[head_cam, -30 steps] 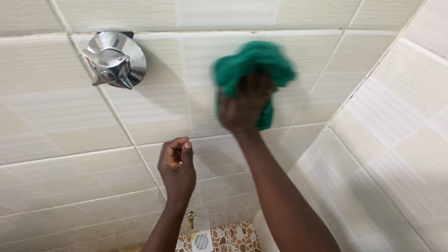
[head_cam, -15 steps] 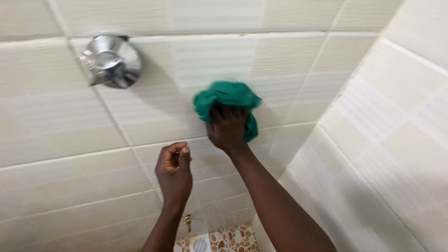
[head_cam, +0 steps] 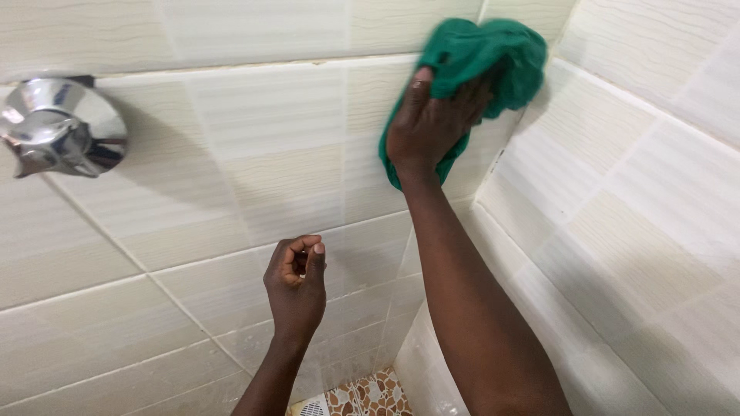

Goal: The person wipes tiled walls with a green cloth and then rinses the cloth in a sink under a running faucet.

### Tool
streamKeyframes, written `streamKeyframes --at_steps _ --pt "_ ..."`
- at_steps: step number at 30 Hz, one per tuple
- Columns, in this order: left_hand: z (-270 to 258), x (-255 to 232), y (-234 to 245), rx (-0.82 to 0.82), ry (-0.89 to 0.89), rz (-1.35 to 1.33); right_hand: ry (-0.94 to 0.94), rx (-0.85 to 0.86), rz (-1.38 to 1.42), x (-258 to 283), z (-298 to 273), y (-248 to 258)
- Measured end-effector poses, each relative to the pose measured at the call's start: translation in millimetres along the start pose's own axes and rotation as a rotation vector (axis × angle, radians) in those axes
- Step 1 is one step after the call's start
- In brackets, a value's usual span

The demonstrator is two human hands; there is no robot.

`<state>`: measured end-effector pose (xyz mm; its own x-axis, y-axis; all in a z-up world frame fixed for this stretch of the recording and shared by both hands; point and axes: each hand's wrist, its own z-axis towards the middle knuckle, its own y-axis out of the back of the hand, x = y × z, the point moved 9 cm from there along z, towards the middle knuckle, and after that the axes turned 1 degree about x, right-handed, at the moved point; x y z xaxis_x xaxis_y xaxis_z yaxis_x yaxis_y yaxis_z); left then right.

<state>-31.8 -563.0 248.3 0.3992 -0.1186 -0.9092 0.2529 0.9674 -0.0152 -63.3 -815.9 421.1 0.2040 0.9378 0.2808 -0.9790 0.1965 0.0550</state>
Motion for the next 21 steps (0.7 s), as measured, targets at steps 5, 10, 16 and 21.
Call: streamKeyframes --at_steps 5,10,16,21 --pt "-0.9 -0.5 -18.7 0.057 -0.003 0.027 -0.244 -0.034 0.047 -62.4 -24.8 2.8" --pt "-3.8 11.0 -16.2 0.048 0.025 -0.003 -0.787 -0.073 0.17 -117.9 -82.8 -1.6" --pt "-7.7 34.7 -13.4 0.082 0.191 0.062 -1.075 -0.047 0.294 -136.1 -132.4 -17.4" --pt "-10.7 40.0 0.7 0.041 0.177 0.018 -1.499 -0.069 0.389 -99.7 -168.6 6.6"
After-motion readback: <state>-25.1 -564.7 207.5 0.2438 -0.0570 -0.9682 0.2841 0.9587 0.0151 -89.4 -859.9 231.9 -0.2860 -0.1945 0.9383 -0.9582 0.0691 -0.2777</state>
